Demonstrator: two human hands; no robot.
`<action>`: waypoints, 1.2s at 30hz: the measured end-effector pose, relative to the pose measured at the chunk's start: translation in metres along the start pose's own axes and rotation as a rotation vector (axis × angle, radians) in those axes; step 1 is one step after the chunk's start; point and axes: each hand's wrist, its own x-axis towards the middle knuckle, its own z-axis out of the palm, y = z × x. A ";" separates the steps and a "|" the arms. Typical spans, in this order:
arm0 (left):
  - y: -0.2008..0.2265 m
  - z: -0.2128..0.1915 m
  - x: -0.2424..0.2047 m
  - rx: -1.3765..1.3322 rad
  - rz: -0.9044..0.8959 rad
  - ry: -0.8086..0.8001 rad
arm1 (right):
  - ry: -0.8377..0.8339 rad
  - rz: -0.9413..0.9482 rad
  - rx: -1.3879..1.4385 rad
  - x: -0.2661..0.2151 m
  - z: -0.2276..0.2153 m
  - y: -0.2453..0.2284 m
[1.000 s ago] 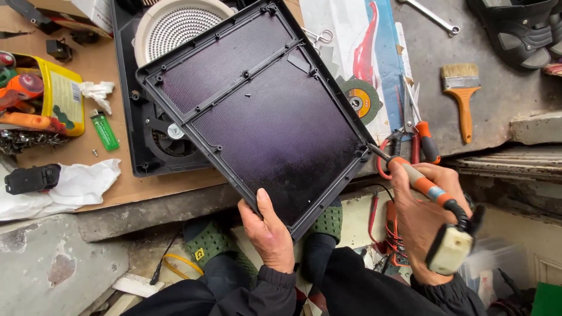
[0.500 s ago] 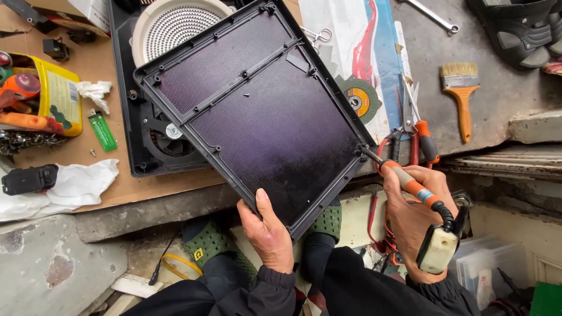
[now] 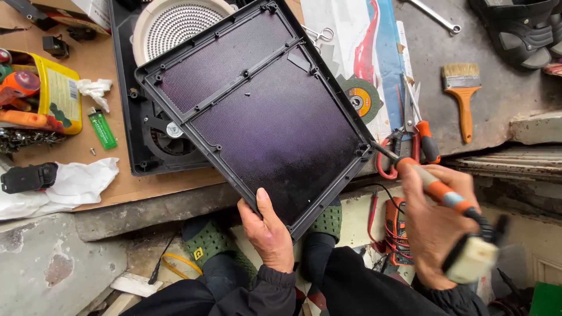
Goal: Repairing a plastic electronics casing by soldering/melting joints and using a screwdriver.
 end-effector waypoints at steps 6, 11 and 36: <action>0.006 -0.005 0.007 0.032 -0.040 -0.018 | 0.075 0.062 0.468 0.002 -0.026 -0.009; 0.027 -0.012 0.015 0.043 -0.007 -0.042 | 0.054 0.282 0.670 0.007 -0.043 0.040; -0.007 -0.021 0.063 -0.093 0.090 -0.123 | -0.244 0.004 0.673 0.038 -0.022 0.098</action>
